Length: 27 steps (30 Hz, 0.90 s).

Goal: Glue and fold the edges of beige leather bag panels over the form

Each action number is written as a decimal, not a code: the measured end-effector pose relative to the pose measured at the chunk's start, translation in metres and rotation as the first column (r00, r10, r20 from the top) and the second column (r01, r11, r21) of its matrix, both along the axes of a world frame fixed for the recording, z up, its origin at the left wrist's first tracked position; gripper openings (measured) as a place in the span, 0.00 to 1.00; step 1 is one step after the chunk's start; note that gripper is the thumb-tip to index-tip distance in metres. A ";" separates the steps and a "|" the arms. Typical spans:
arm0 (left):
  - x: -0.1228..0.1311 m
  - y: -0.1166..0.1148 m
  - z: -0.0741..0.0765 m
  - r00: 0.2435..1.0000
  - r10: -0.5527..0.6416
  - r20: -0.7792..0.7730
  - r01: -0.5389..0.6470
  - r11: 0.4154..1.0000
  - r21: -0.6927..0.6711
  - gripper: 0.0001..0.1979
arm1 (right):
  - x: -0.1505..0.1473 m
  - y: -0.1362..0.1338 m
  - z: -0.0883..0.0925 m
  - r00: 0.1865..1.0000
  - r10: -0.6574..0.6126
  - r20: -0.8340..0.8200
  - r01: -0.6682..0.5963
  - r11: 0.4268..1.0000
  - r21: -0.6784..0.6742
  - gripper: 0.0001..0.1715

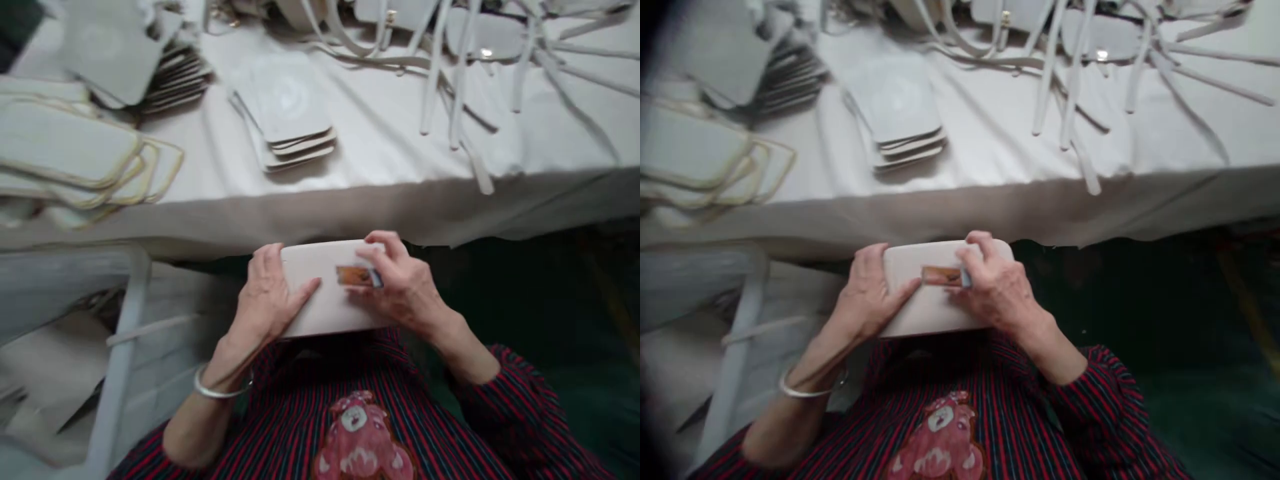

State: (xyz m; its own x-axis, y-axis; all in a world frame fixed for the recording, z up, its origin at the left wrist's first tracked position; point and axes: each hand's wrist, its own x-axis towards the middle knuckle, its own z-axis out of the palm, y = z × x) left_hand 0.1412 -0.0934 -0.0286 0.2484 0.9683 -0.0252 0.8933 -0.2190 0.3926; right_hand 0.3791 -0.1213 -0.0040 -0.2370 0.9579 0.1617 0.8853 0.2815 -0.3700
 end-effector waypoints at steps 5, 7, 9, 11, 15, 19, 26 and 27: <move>-0.028 0.007 -0.006 0.899 0.008 0.439 0.066 0.986 -0.154 0.32 | -0.054 0.000 0.009 0.921 0.307 0.240 -0.267 0.945 -0.187 0.40; -0.046 -0.006 -0.012 0.698 0.173 0.695 0.035 0.961 -0.275 0.28 | -0.059 0.002 0.007 0.909 0.298 0.291 -0.251 0.949 -0.189 0.40; -0.059 -0.029 -0.018 0.468 0.408 0.784 -0.088 0.904 -0.418 0.24 | -0.059 0.005 0.007 0.902 0.290 0.319 -0.242 0.953 -0.183 0.39; -0.062 -0.057 -0.022 0.333 0.543 0.771 -0.168 0.839 -0.518 0.21 | -0.058 0.006 0.007 0.899 0.287 0.330 -0.242 0.955 -0.172 0.37; -0.045 -0.096 -0.021 0.317 0.578 0.752 -0.228 0.816 -0.531 0.25 | -0.060 0.005 0.007 0.897 0.288 0.334 -0.257 0.957 -0.136 0.34; -0.031 -0.098 -0.021 0.299 0.592 0.749 -0.344 0.799 -0.494 0.25 | -0.060 0.004 0.005 0.895 0.282 0.346 -0.261 0.959 -0.107 0.33; -0.024 -0.096 -0.022 0.287 0.598 0.748 -0.415 0.781 -0.466 0.19 | -0.065 0.006 0.005 0.892 0.274 0.360 -0.274 0.960 -0.052 0.32; -0.022 -0.096 -0.022 0.301 0.604 0.738 -0.445 0.773 -0.451 0.17 | -0.067 0.005 0.005 0.890 0.271 0.368 -0.274 0.961 -0.046 0.32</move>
